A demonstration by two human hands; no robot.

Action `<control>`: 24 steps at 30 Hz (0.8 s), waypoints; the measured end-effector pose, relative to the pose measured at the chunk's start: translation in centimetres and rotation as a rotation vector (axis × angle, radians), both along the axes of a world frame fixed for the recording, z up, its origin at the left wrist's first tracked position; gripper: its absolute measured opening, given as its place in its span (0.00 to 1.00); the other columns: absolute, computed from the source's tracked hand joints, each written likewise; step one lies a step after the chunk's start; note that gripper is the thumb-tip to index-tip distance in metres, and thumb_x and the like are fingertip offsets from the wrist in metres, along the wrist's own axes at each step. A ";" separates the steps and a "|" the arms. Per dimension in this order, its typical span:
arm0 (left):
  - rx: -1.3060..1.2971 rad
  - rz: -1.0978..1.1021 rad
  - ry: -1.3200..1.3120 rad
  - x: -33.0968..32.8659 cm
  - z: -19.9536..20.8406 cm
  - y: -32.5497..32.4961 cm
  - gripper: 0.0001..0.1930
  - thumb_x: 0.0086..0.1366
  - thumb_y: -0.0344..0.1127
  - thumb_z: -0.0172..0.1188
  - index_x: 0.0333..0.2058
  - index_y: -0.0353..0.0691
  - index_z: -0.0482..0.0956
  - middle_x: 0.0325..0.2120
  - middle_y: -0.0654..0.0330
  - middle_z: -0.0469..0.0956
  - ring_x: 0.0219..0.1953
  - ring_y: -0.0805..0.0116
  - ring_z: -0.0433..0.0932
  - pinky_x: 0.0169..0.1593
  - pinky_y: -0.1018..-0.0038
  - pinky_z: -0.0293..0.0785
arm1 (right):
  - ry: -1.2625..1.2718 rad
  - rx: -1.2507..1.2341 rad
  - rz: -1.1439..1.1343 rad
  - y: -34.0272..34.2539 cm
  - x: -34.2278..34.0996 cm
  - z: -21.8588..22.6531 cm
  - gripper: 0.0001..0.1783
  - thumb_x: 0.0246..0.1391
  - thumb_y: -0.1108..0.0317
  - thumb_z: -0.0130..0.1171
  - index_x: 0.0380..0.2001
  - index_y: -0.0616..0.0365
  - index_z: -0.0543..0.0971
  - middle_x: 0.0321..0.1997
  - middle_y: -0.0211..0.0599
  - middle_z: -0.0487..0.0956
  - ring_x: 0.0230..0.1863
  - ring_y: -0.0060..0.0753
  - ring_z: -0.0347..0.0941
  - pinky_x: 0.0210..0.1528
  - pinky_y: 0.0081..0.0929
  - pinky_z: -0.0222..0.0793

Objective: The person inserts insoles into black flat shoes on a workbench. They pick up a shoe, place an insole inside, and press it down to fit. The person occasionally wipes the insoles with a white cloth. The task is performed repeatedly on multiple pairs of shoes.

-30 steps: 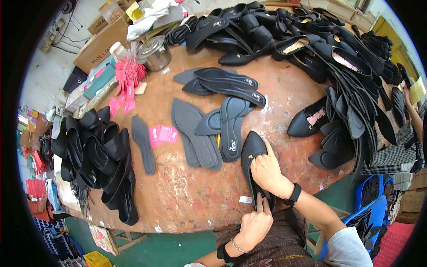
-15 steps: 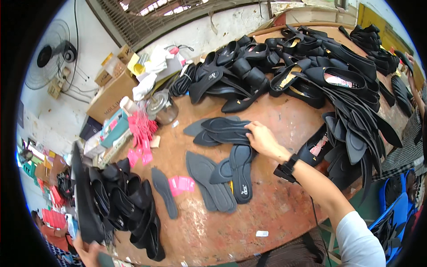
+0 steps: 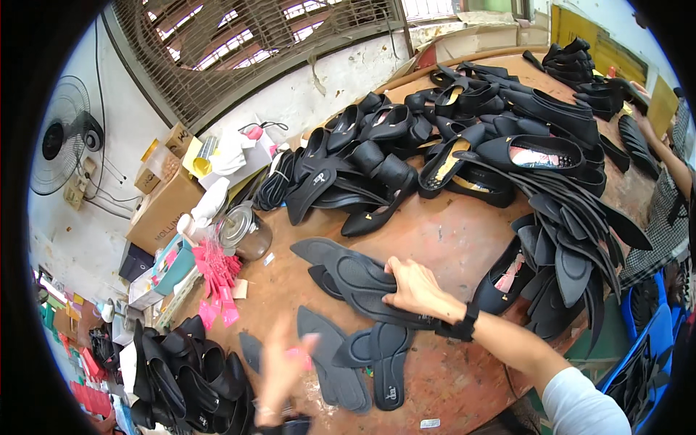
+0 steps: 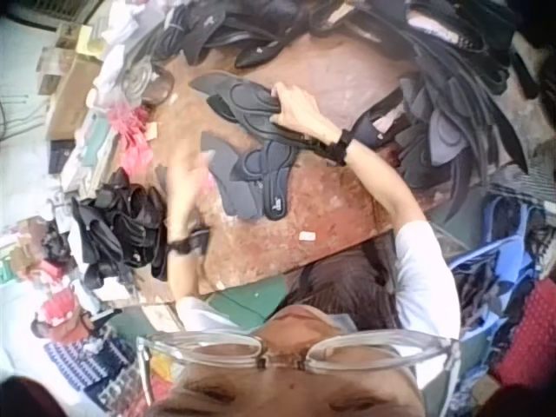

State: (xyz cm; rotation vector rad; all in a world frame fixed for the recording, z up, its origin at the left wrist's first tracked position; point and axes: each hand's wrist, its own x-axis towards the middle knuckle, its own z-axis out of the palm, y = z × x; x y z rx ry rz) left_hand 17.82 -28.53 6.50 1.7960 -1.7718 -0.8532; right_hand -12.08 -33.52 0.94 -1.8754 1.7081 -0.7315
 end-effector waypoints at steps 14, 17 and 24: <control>0.145 0.097 1.069 -15.6 -2.9 0.7 0.41 0.57 0.18 0.65 0.67 0.32 0.53 0.36 0.59 0.81 0.36 0.73 0.79 0.45 0.75 0.74 | -1.493 0.398 0.044 4.5 -4.8 0.2 0.14 0.60 0.66 0.62 0.48 0.59 0.77 0.43 0.24 0.80 0.44 0.12 0.73 0.46 0.15 0.68; 0.099 -0.038 0.791 -13.2 -3.2 0.9 0.24 0.56 0.19 0.66 0.52 0.30 0.72 0.35 0.62 0.80 0.36 0.76 0.76 0.44 0.78 0.72 | -1.591 0.510 0.018 5.4 -4.3 1.0 0.12 0.60 0.67 0.61 0.46 0.56 0.78 0.41 0.24 0.81 0.40 0.14 0.75 0.42 0.14 0.68; -0.248 0.000 0.343 -10.9 -1.9 2.6 0.16 0.54 0.22 0.69 0.42 0.33 0.77 0.26 0.70 0.72 0.29 0.82 0.68 0.34 0.86 0.66 | -1.875 0.403 0.012 6.2 -6.1 0.8 0.13 0.62 0.69 0.57 0.49 0.60 0.76 0.40 0.27 0.80 0.38 0.16 0.76 0.41 0.18 0.73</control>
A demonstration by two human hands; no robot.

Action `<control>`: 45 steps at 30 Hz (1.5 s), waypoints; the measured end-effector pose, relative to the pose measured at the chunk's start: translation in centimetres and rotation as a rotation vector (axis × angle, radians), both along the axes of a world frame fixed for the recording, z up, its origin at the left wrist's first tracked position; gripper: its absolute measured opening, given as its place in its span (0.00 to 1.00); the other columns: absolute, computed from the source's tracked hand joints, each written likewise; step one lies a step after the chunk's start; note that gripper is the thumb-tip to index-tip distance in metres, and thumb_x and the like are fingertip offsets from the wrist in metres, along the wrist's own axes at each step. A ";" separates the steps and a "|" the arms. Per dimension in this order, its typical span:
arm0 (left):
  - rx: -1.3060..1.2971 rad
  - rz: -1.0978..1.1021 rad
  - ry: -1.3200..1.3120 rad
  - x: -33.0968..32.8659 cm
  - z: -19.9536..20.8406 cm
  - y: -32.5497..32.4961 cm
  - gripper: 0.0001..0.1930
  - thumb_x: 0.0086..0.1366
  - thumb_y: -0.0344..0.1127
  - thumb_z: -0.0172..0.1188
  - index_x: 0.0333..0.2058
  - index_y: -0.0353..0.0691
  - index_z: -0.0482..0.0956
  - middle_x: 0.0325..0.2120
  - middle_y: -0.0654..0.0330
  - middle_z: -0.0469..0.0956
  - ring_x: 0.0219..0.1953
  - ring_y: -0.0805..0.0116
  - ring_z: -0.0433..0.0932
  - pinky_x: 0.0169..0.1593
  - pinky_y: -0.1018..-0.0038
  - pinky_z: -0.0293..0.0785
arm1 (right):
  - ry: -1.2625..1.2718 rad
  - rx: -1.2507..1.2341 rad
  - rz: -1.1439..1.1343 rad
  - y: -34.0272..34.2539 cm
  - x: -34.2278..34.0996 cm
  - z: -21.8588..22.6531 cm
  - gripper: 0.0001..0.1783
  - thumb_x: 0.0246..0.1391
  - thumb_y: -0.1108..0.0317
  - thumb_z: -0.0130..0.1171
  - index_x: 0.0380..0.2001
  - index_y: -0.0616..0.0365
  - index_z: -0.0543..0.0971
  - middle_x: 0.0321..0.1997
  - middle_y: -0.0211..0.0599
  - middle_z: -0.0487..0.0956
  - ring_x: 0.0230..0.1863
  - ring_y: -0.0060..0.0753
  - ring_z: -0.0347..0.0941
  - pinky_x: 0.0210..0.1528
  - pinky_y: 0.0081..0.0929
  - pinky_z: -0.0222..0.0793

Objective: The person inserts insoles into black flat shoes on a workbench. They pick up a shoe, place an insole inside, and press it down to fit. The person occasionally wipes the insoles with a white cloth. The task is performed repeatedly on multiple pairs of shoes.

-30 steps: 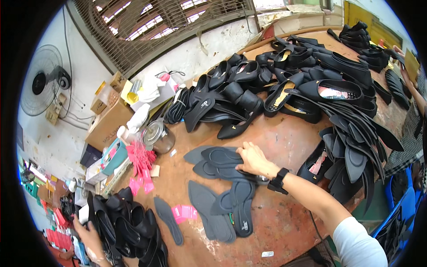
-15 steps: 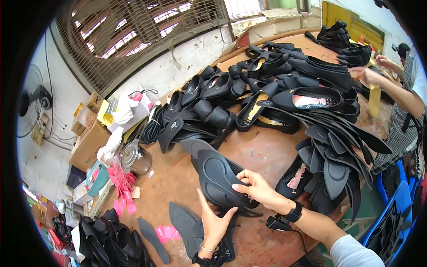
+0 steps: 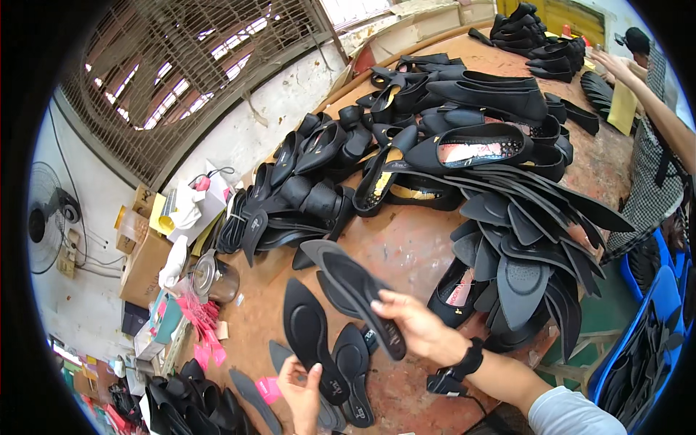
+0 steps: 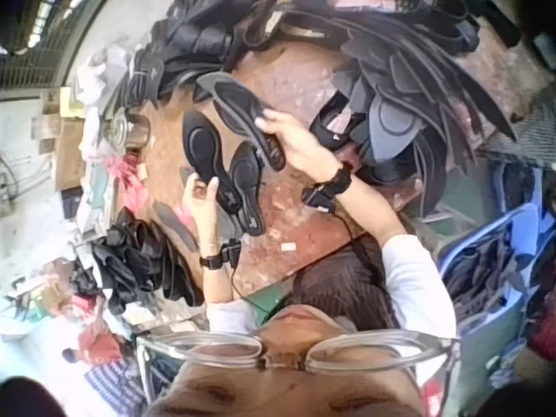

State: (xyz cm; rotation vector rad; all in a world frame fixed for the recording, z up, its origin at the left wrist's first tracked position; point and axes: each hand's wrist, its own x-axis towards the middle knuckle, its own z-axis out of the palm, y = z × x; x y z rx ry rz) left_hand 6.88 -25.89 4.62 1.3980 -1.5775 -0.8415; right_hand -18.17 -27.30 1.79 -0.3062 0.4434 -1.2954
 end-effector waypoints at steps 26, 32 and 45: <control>-0.773 -0.065 -0.733 -16.7 3.6 -20.7 0.33 0.53 0.45 0.71 0.56 0.37 0.73 0.67 0.35 0.50 0.69 0.38 0.51 0.68 0.55 0.56 | 0.063 0.004 0.070 11.3 -5.1 4.0 0.32 0.51 0.76 0.63 0.60 0.60 0.67 0.60 0.37 0.72 0.61 0.32 0.69 0.66 0.27 0.59; -0.335 -0.094 -0.908 -17.6 4.3 -27.1 0.26 0.47 0.54 0.74 0.35 0.39 0.80 0.50 0.48 0.70 0.55 0.50 0.68 0.53 0.56 0.70 | 0.145 0.086 0.150 13.6 -6.9 2.3 0.21 0.58 0.68 0.59 0.52 0.67 0.74 0.48 0.42 0.79 0.46 0.33 0.76 0.49 0.27 0.71; -0.567 -0.438 -0.991 -4.7 1.9 -5.9 0.22 0.48 0.31 0.69 0.45 0.47 0.80 0.30 0.62 0.73 0.36 0.60 0.71 0.40 0.64 0.62 | 0.536 0.064 0.049 16.6 -5.3 1.6 0.08 0.57 0.69 0.63 0.25 0.61 0.81 0.26 0.25 0.78 0.26 0.15 0.70 0.30 0.17 0.64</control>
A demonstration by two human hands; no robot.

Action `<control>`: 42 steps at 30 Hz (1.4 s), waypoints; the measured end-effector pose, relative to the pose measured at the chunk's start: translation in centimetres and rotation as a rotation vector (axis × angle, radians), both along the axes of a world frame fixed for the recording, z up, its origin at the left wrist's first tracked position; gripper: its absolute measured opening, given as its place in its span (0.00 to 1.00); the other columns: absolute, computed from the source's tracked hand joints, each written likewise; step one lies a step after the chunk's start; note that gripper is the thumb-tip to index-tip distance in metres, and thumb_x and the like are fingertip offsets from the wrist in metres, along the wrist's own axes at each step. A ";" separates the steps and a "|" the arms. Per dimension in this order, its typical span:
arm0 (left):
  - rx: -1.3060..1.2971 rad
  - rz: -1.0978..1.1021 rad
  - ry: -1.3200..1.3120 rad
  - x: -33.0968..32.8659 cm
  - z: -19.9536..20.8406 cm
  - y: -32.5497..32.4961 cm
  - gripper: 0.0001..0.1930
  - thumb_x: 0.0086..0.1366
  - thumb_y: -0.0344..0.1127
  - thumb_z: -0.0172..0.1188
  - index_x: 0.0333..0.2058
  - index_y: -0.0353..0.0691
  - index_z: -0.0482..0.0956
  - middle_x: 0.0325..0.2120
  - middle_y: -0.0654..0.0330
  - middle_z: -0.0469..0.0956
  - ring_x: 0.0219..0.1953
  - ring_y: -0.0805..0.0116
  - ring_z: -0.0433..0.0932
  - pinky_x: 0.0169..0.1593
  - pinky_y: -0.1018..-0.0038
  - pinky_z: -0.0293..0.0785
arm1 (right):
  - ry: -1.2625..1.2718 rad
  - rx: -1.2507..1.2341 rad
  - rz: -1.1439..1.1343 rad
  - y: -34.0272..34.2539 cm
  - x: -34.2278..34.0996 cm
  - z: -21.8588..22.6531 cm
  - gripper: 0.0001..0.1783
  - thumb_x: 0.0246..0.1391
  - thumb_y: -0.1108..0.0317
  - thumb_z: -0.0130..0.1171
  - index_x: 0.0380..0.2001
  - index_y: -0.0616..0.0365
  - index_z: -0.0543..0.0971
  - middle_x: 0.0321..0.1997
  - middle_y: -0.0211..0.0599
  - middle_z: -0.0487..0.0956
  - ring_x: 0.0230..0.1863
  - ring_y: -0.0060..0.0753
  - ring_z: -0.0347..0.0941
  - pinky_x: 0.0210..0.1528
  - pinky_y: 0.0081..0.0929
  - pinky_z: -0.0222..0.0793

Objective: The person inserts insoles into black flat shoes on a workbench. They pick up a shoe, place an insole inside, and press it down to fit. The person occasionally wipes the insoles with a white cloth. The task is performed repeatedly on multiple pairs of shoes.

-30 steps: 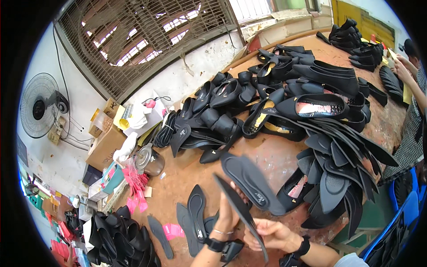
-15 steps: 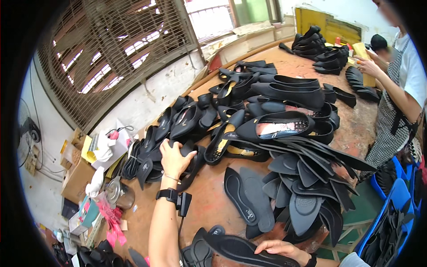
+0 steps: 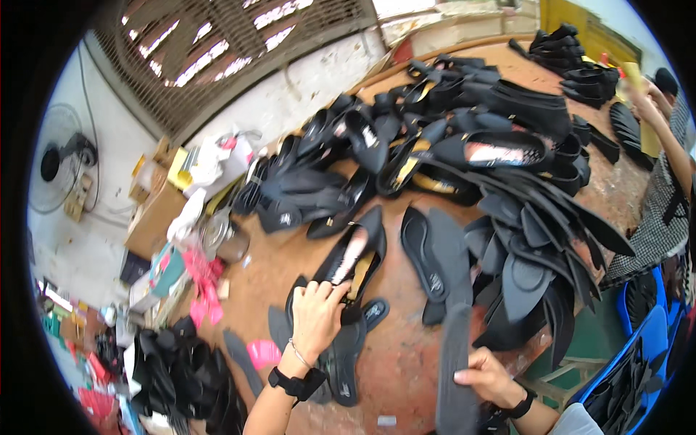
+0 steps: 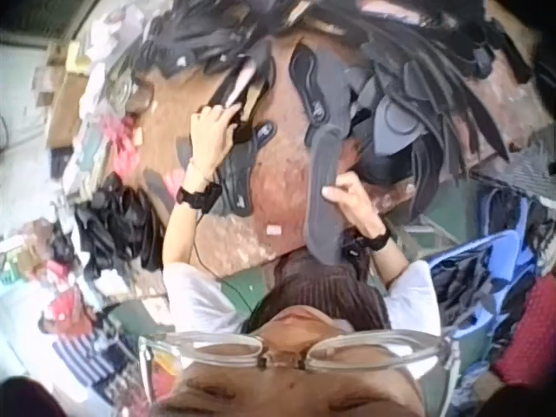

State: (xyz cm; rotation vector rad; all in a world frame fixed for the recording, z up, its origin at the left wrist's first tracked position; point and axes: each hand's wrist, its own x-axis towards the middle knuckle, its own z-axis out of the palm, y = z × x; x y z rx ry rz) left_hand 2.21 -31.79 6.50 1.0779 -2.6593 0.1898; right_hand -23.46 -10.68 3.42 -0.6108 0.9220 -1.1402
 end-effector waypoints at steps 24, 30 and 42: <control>0.396 0.391 0.378 9.2 -8.8 32.8 0.26 0.45 0.34 0.74 0.46 0.45 0.78 0.66 0.36 0.55 0.66 0.33 0.56 0.67 0.47 0.57 | 1.337 -0.982 0.319 1.9 3.4 1.0 0.23 0.38 0.70 0.67 0.43 0.52 0.83 0.53 0.38 0.77 0.50 0.43 0.72 0.63 0.52 0.59; 0.368 0.379 0.724 8.2 -11.4 32.9 0.61 0.47 0.50 0.78 0.70 0.49 0.41 0.68 0.33 0.47 0.68 0.34 0.53 0.68 0.44 0.52 | 1.101 -1.033 0.470 2.6 9.1 -2.5 0.16 0.37 0.70 0.64 0.35 0.56 0.84 0.47 0.36 0.78 0.54 0.38 0.72 0.62 0.43 0.61; 0.394 0.366 0.912 7.5 -12.5 33.1 0.71 0.48 0.50 0.78 0.70 0.54 0.22 0.67 0.35 0.49 0.67 0.36 0.56 0.67 0.44 0.55 | 0.824 -0.975 0.696 2.5 15.6 -5.6 0.18 0.36 0.70 0.63 0.35 0.64 0.83 0.46 0.41 0.76 0.52 0.40 0.72 0.57 0.35 0.67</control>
